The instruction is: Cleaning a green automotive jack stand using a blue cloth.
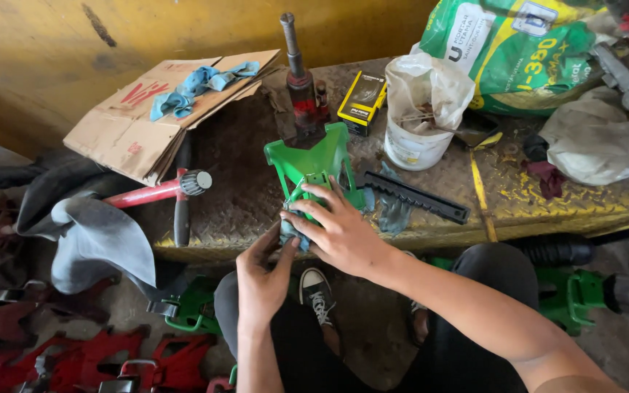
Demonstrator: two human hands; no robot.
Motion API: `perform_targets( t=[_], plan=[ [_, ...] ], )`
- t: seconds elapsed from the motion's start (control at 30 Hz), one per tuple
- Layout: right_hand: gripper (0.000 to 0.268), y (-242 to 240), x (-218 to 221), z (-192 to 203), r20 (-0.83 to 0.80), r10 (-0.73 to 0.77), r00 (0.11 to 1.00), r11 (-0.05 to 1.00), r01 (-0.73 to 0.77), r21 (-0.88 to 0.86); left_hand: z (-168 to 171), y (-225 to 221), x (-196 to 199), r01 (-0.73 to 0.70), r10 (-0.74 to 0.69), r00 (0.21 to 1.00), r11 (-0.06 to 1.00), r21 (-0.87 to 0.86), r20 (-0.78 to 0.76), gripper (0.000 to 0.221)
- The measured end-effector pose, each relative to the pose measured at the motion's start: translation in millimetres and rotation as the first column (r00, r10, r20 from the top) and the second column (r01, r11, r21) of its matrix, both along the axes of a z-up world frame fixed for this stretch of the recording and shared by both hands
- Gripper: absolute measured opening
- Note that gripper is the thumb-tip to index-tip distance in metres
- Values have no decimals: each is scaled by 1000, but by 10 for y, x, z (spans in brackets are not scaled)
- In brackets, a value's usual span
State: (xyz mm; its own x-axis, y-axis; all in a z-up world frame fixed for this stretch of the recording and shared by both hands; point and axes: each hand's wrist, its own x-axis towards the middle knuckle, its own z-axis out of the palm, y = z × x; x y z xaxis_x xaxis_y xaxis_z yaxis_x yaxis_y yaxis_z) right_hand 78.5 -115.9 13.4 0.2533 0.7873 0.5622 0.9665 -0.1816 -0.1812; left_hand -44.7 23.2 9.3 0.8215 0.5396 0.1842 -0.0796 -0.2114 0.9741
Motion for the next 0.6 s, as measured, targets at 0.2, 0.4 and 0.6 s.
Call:
perform_targets(
  t=[0.2,0.4,0.6],
  plan=[
    [46,-70,32,2,-411,154,899,965,-48,258,250,213,141,128,-190,963,948,293,193,71],
    [25,-178,318,145,-547,215,809,864,103,492,224,-75,531,142,-323,940,661,737,109,106],
    [54,-341,557,518,-643,17,765,890,282,359,-228,-174,535,-55,-114,981,623,780,160,82]
  ],
)
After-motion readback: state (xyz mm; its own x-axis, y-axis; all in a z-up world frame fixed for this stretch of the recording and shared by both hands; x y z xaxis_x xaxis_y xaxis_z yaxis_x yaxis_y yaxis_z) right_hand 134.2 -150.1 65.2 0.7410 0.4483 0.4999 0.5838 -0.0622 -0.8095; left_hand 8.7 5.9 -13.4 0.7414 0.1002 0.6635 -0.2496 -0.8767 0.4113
